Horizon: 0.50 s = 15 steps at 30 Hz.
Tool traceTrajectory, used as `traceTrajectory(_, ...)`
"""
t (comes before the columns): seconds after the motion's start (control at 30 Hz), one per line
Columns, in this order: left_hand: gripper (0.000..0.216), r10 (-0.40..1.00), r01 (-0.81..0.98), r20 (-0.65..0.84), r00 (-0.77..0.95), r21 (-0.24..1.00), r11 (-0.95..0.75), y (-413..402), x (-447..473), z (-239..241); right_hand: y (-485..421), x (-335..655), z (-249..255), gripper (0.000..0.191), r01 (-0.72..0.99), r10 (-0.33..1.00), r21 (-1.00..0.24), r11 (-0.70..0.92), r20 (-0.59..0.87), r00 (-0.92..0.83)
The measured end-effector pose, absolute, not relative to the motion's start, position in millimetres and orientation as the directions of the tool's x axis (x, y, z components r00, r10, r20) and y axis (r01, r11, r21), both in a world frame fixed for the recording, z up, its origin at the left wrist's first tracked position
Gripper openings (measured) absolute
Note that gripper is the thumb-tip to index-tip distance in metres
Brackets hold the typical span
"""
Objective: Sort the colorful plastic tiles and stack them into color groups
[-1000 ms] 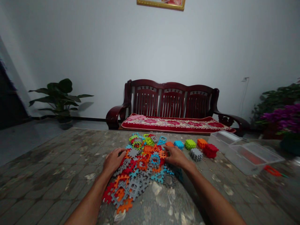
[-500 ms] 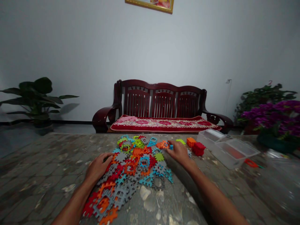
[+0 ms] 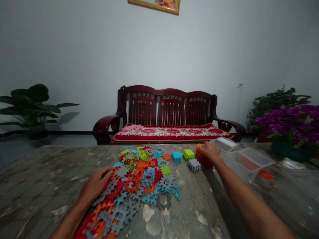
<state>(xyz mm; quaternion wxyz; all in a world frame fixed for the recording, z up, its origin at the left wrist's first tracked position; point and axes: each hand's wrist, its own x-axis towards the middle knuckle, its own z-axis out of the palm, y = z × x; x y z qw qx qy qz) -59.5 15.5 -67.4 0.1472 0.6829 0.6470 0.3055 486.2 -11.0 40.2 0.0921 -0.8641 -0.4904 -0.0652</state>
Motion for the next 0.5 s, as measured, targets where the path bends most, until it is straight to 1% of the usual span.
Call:
traceTrajectory(0.23, 0.052, 0.976, 0.786, 0.217, -0.021, 0.607, -0.118, 17.9, -62.7, -70.6, -5.8, 485.9, 37.8, 0.039, 0.849, 0.835, -0.032, -0.528, 0.163, 0.526)
traceTrajectory(0.4, 0.052, 0.977, 0.772, 0.213, -0.026, 0.625, -0.115, 19.0, -63.6, -72.3, -2.6, 483.7, 35.1, 0.045, 0.846, 0.837, 0.007, -0.534, 0.144, 0.527)
traceTrajectory(0.5, 0.052, 0.977, 0.764, 0.212, -0.028, 0.635, -0.116, 19.6, -64.3, -73.6, -1.6, 481.7, 33.2, 0.042, 0.844, 0.838, 0.023, -0.535, 0.136, 0.528)
